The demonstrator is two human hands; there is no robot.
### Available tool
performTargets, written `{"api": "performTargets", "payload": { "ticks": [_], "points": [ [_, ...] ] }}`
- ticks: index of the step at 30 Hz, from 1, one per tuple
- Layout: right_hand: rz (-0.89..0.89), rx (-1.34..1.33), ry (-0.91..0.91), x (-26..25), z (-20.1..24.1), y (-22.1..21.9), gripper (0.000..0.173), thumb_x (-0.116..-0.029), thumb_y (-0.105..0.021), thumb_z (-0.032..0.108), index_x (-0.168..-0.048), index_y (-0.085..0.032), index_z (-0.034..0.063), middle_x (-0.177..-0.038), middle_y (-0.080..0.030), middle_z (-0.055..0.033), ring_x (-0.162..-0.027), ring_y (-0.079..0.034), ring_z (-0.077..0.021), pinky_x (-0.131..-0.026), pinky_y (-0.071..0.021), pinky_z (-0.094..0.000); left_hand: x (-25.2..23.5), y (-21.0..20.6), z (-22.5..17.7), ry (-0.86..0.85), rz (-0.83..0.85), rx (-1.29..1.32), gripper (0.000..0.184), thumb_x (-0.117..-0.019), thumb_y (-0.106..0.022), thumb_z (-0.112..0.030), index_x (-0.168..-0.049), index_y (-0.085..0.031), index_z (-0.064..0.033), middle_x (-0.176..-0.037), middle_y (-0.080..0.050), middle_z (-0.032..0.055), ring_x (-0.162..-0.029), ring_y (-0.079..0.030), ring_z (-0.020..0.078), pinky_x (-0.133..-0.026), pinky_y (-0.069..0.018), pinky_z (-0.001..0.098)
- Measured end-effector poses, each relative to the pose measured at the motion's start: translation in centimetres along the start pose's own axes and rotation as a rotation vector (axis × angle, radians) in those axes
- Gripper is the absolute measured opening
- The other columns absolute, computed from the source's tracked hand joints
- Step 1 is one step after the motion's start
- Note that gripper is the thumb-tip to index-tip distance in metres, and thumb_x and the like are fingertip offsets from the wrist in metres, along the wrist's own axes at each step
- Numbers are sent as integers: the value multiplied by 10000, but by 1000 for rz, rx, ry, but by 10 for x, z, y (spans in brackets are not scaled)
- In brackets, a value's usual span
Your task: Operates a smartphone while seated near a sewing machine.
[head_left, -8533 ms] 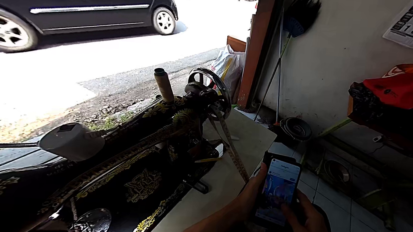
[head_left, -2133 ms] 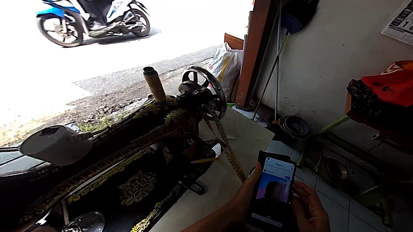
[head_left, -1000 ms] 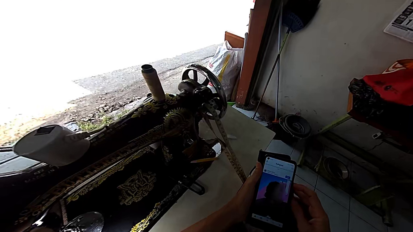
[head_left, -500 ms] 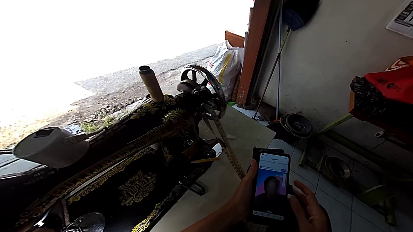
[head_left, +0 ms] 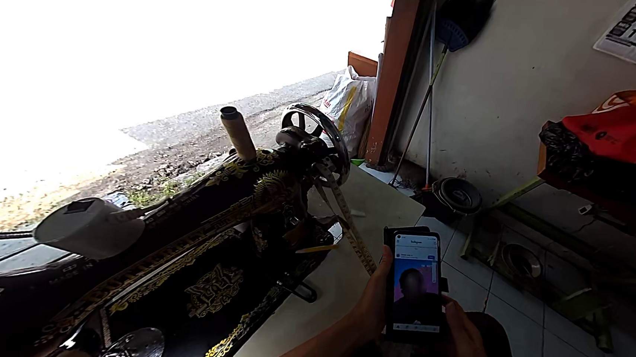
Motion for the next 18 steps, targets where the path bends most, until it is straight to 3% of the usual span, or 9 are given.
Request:
{"api": "performTargets", "payload": {
  "ticks": [5, 18],
  "points": [
    [-43, -38, 10, 2, 1, -3, 465, -1124, -218, 316, -1421, -446, 39, -973, -759, -102, -596, -696, -126, -471, -563, -235, -2, 0, 0, 4, -15, 34, 661, -1090, -134, -539, -1319, -578, -106, -1107, -727, 97, -1030, -717, 181, -891, -601, 367],
    [-120, -54, 133, 3, -2, -5, 410, -1119, -272, 249, -1422, -453, 40, -908, -749, -59, -543, -641, -65, -440, -515, -191, -3, -1, 1, 25, -13, 38, 649, -1093, -138, -533, -1330, -566, -107, -1102, -725, 96, -1025, -713, 180, -895, -595, 366]
  ]
}}
Point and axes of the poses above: each hand's wrist, its own x-axis away from the middle knuckle, its own y-axis out of the back of the hand, z = x × y, the point moved 2 cm from there along -x, towards the middle knuckle
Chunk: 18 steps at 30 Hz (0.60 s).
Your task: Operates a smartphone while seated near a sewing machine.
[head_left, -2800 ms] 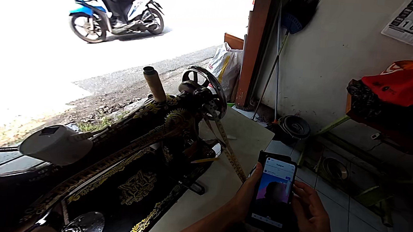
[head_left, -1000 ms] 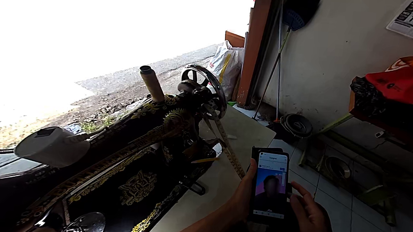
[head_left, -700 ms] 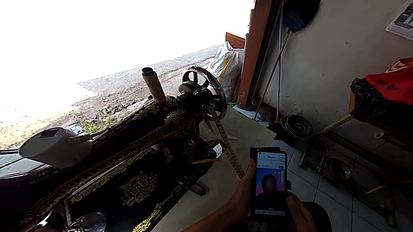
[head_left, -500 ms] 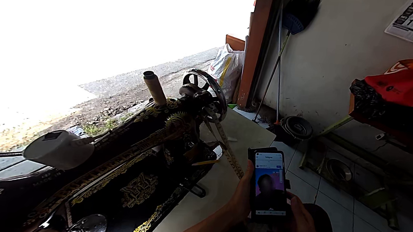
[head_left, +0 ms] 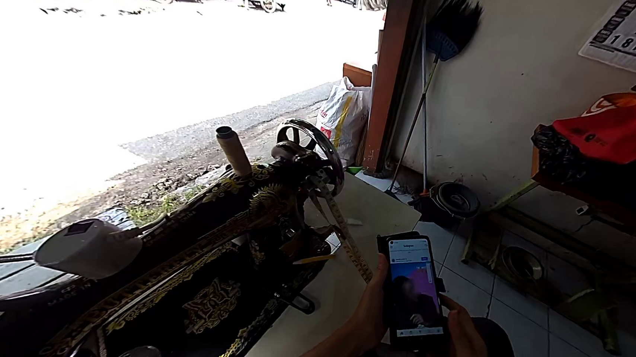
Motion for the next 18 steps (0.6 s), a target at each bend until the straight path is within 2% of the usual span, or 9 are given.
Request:
{"api": "performTargets", "payload": {
  "ticks": [3, 7, 12, 18],
  "points": [
    [-11, -16, 11, 1, 1, -2, 400, -1124, -281, 239, -1416, -470, 41, -881, -738, -46, -529, -629, -54, -436, -514, -185, 0, -1, 0, 2, -15, -7, 639, -1092, -146, -536, -1259, -594, -112, -1007, -733, 77, -924, -725, 156, -817, -609, 333],
    [-41, -29, 1, 1, 3, -3, 391, -1123, -311, 224, -1407, -487, 22, -867, -723, -46, -510, -603, -46, -432, -502, -178, 0, 1, 0, 24, 23, -1, 662, -1088, -140, -552, -1350, -564, -116, -1147, -732, 107, -1078, -714, 204, -921, -597, 399],
    [-86, -79, -38, -2, 7, -7, 350, -1111, -367, 159, -1380, -535, 11, -816, -720, -41, -483, -573, -26, -418, -474, -166, -1, 1, 0, 44, 33, 5, 674, -1087, -133, -553, -1341, -564, -102, -1141, -733, 118, -1078, -715, 221, -924, -595, 414],
    [-92, -100, -70, -17, 8, -8, 348, -1109, -416, 182, -1357, -581, 2, -828, -721, -59, -486, -557, -28, -423, -454, -167, -4, 3, 0, 77, 18, 51, 672, -1083, -150, -562, -1325, -573, -99, -1150, -726, 123, -1088, -706, 232, -939, -583, 433]
  ]
}}
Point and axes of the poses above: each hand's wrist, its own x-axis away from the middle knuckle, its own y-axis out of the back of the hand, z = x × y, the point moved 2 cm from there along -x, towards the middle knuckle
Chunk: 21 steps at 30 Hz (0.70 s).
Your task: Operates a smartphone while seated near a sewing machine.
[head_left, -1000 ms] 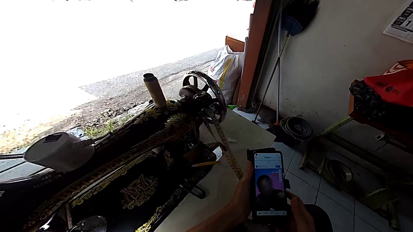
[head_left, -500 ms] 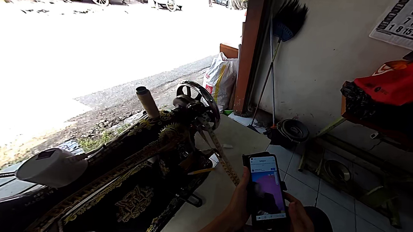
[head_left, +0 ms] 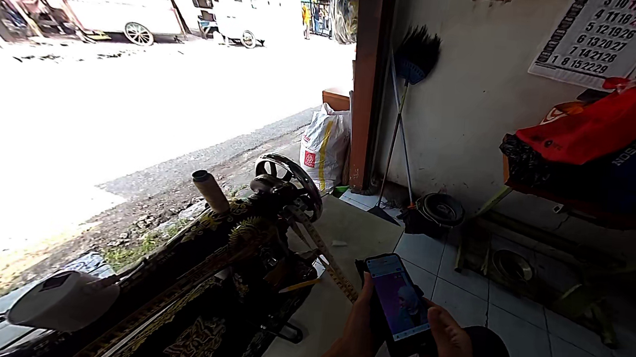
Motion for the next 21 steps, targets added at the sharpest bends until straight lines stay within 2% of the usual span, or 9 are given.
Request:
{"api": "performTargets", "payload": {
  "ticks": [8, 11, 13, 16, 17, 19, 21],
  "points": [
    [-42, -39, -11, -22, 4, -8, 337, -1105, -449, 199, -1265, -652, -18, -832, -729, -85, -485, -566, -40, -421, -454, -165, -1, -1, 0, 26, -101, -36, 684, -1066, -172, -607, -1365, -546, -118, -1201, -701, 129, -1117, -684, 259, -928, -570, 461],
    [-38, -54, -7, -33, 2, -11, 339, -1102, -463, 207, -1259, -656, -25, -810, -717, -97, -488, -563, -54, -433, -458, -177, 1, 1, 3, 48, -97, -138, 741, -1036, -164, -672, -1457, -481, -150, -1325, -650, 141, -1207, -644, 292, -964, -554, 494],
    [-45, -34, -9, -40, 2, -15, 336, -1103, -462, 211, -1259, -646, -23, -821, -718, -89, -494, -567, -54, -439, -464, -180, 5, -2, 3, 107, -54, -271, 800, -1012, -120, -713, -1525, -393, -163, -1397, -587, 151, -1260, -593, 309, -982, -515, 524],
    [-49, 9, 9, -53, 2, -18, 333, -1100, -474, 231, -1232, -642, -24, -798, -705, -77, -503, -574, -64, -448, -475, -198, 8, -4, 8, 177, 120, -524, 816, -1032, -119, -667, -1490, -424, -64, -1339, -619, 160, -1191, -632, 297, -963, -522, 501],
    [-50, 13, 14, -57, 3, -19, 331, -1099, -478, 236, -1217, -646, -24, -777, -695, -68, -504, -572, -62, -453, -475, -199, 9, -4, 10, 198, 203, -606, 771, -1049, -177, -620, -1497, -408, -36, -1389, -590, 173, -1214, -619, 301, -974, -511, 498],
    [-41, 15, 5, -63, 6, -23, 324, -1098, -480, 236, -1209, -643, -21, -763, -696, -60, -507, -587, -57, -463, -494, -196, 13, -4, 13, 235, 330, -734, 687, -1043, -379, -531, -1516, -358, -34, -1407, -580, 184, -1218, -615, 303, -977, -507, 494],
    [-12, 0, -19, -68, 8, -28, 326, -1101, -474, 233, -1226, -627, -26, -721, -681, -72, -477, -571, -59, -446, -481, -187, 14, -3, 16, 293, 430, -815, 773, -976, -582, -428, -1574, -306, -23, -1400, -590, 213, -1248, -597, 331, -1024, -479, 511]
  ]
}}
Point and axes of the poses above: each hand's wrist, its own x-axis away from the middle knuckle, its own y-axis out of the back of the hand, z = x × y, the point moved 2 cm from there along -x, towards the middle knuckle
